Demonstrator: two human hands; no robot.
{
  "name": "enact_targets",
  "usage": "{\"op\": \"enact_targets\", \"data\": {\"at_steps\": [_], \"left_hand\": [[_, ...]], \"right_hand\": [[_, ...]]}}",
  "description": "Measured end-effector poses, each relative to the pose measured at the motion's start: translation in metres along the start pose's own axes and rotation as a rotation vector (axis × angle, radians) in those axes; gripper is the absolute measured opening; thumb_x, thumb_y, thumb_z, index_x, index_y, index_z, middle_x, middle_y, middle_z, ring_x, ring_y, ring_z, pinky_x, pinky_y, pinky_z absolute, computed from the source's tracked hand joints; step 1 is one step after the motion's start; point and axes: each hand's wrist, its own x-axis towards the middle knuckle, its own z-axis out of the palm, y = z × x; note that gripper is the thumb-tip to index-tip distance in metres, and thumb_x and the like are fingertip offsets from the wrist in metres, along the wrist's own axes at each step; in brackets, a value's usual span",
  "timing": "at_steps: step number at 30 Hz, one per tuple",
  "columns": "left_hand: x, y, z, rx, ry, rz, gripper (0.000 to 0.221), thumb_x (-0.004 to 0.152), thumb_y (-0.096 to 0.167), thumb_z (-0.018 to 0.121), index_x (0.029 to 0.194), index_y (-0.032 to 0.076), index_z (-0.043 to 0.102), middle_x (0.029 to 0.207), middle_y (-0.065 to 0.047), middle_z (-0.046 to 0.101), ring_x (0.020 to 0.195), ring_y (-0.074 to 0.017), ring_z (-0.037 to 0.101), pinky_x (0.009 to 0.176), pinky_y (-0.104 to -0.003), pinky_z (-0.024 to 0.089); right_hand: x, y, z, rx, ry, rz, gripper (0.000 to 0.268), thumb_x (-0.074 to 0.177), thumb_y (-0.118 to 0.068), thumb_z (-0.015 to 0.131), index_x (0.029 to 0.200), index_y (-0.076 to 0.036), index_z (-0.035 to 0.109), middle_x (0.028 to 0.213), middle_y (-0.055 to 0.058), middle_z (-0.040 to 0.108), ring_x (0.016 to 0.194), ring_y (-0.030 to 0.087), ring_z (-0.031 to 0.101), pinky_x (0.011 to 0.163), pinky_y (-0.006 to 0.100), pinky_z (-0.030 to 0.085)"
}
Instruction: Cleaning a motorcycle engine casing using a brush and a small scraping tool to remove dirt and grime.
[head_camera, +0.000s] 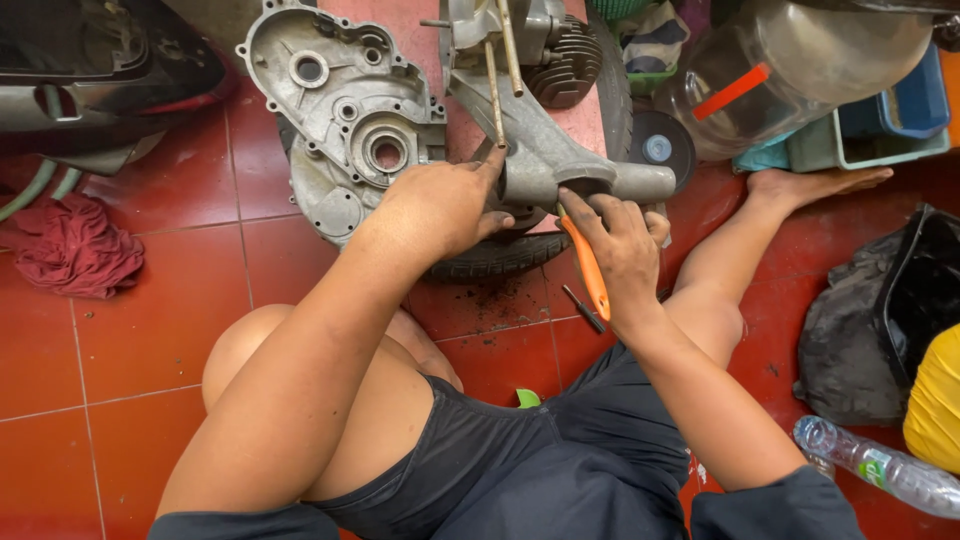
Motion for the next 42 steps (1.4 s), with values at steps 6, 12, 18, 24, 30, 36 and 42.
{"op": "enact_targets", "data": {"at_steps": [6,12,18,24,30,36,42], "left_hand": [[0.004,-0.001,0.007,0.012,0.029,0.014,0.081,0.096,0.050,0.061,0.157,0.003,0.037,0.132,-0.018,0.068,0.113,-0.0415,0.069,0.092,-0.059,0.055],[0.006,-0.006,0.010,0.035,0.021,0.020,0.079,0.096,0.050,0.061,0.157,0.005,0.040,0.131,-0.017,0.068,0.112,-0.0400,0.069,0.092,-0.058,0.055],[0.008,-0.001,0.012,0.044,0.042,0.011,0.081,0.095,0.052,0.063,0.155,0.002,0.042,0.131,-0.019,0.068,0.112,-0.0398,0.069,0.092,-0.058,0.054],[0.003,-0.003,0.009,0.011,0.037,0.021,0.077,0.097,0.047,0.061,0.155,0.000,0.040,0.132,-0.019,0.068,0.113,-0.0416,0.069,0.093,-0.060,0.054],[0.003,-0.002,0.003,0.016,0.027,0.014,0.072,0.099,0.044,0.059,0.154,0.001,0.042,0.134,-0.020,0.066,0.116,-0.0435,0.066,0.093,-0.063,0.052],[0.002,-0.003,-0.005,-0.043,0.022,0.025,0.073,0.101,0.043,0.055,0.157,0.001,0.037,0.140,-0.023,0.061,0.120,-0.0461,0.062,0.095,-0.064,0.051],[-0.007,-0.016,0.013,0.011,0.202,0.040,0.069,0.094,0.044,0.062,0.151,0.009,0.048,0.126,-0.009,0.070,0.106,-0.0364,0.067,0.083,-0.048,0.053]], "right_hand": [[-0.016,-0.002,-0.030,0.184,-0.025,0.095,0.063,0.089,-0.038,0.085,0.145,-0.017,0.065,0.108,0.007,0.060,0.086,0.020,0.063,0.072,0.033,0.041],[-0.042,-0.001,-0.047,0.302,-0.022,0.087,0.028,0.090,-0.029,0.081,0.117,-0.026,0.080,0.096,-0.005,0.070,0.070,0.017,0.065,0.067,0.028,0.050],[-0.031,-0.002,-0.029,0.313,0.064,0.015,0.029,0.092,-0.021,0.082,0.121,-0.020,0.080,0.096,0.002,0.072,0.069,0.021,0.064,0.068,0.033,0.051],[-0.017,0.009,-0.049,0.304,-0.026,-0.052,0.032,0.099,-0.023,0.075,0.128,-0.009,0.075,0.114,0.009,0.075,0.095,0.024,0.072,0.080,0.034,0.051],[0.002,0.033,-0.051,0.535,-0.180,-0.063,0.030,0.098,-0.020,0.071,0.126,-0.009,0.073,0.117,0.012,0.075,0.101,0.034,0.073,0.077,0.043,0.056],[0.052,0.057,-0.075,0.946,-0.401,0.106,0.020,0.096,-0.002,0.074,0.116,-0.003,0.076,0.093,0.024,0.073,0.064,0.029,0.070,0.060,0.042,0.053],[0.055,0.100,-0.104,1.114,-0.600,0.414,0.028,0.100,0.003,0.056,0.125,0.005,0.068,0.084,0.012,0.067,0.070,0.018,0.057,0.066,0.030,0.050]]}}
